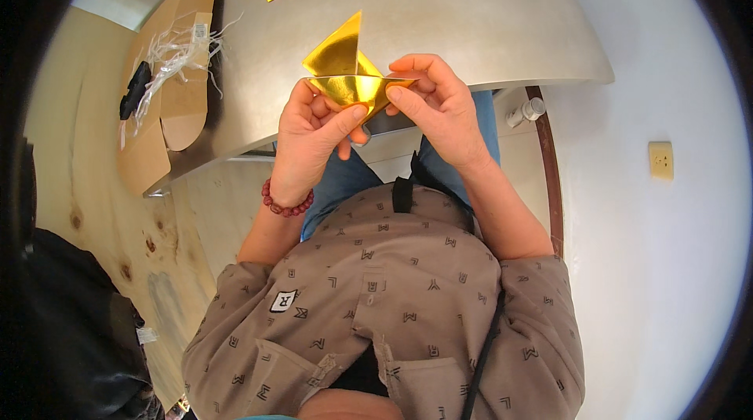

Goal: The person folds a gold sheet of paper into a small triangular packet by hand, pressing creases and tucking flaps. They place the finished packet on a growing stack and repeat the process with another sheet.

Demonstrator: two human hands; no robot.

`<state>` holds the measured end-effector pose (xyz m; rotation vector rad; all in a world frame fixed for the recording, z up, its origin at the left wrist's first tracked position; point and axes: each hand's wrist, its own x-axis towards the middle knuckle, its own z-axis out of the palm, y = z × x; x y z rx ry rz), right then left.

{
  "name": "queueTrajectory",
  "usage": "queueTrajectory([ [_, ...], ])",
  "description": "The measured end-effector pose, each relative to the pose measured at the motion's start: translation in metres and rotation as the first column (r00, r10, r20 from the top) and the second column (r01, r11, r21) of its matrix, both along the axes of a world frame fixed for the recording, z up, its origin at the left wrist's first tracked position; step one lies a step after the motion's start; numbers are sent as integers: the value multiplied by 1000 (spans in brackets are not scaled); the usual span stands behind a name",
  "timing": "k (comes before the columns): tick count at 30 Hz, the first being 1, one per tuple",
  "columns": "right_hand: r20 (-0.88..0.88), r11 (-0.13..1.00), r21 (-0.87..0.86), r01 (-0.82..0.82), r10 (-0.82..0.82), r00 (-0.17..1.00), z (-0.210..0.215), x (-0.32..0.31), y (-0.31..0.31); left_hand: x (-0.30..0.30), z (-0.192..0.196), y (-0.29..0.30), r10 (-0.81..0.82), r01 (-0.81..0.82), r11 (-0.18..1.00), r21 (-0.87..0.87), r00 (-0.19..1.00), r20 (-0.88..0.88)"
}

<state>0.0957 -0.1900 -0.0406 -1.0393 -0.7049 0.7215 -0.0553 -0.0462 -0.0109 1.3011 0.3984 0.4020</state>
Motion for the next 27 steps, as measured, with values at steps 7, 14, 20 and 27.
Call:
queueTrajectory([
  [7, -72, 1000, -25, -13, 11, 997, 5, -11, 0, 7, -4, -12, -54, 53, 996, -66, 999, -9],
  [14, -76, 1000, 19, -9, 11, 997, 5, -11, -3, 1, 4, -7, -47, 45, 998, 32, 996, 75],
  [20, -95, 999, 23, -40, 42, 995, 2, -11, -5, 4, 8, -1, -22, 21, 999, 26, 999, 27],
  [27, -50, 999, -24, -22, 20, 999, -2, -8, -5, 9, 4, 6, -32, 31, 999, -21, 999, -24],
])
